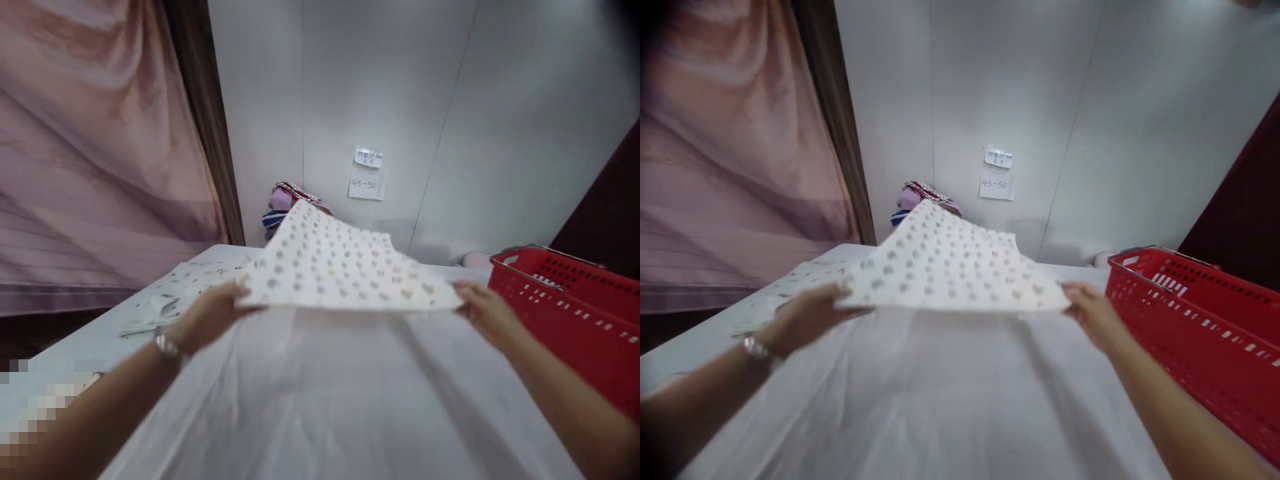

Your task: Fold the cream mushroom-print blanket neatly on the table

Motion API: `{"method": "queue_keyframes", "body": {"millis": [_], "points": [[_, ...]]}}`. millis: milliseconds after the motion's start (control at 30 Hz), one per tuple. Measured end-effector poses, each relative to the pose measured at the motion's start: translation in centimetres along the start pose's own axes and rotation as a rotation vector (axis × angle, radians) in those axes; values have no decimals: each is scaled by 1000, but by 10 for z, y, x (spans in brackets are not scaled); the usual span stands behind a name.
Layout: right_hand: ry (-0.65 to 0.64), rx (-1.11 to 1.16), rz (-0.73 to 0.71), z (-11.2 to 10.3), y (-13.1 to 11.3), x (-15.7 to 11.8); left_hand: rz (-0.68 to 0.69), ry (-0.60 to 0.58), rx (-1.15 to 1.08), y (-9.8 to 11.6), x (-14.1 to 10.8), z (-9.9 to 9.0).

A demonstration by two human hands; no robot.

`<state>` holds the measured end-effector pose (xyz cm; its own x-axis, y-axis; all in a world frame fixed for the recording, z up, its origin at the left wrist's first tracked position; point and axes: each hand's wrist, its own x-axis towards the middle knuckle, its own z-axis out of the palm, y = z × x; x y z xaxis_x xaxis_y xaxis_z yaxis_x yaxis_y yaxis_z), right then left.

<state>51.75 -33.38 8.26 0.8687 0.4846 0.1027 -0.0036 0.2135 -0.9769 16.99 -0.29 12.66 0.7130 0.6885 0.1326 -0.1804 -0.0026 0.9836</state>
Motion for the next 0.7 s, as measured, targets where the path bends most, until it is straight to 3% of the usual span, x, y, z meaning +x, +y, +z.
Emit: {"method": "queue_keyframes", "body": {"millis": [33,100,200,267,400,533,700], "points": [[-21,-15,126,-5,30,-16,-121,-1,-12,-30,-21,-6],[-35,-31,320,-13,78,-46,-521,96,-158,-80,-57,-15],[-24,-37,456,-22,112,-77,-775,245,-264,-120,-93,-25],[-13,-31,446,-26,112,-91,-774,290,-275,-122,-106,-29],[-27,-70,411,-29,97,-115,-711,298,-209,-101,-122,-32],[-49,-147,485,-30,94,-144,-789,370,-30,-89,-139,-35],[-54,-227,481,-38,96,-168,-748,235,84,-90,-156,-41]]}}
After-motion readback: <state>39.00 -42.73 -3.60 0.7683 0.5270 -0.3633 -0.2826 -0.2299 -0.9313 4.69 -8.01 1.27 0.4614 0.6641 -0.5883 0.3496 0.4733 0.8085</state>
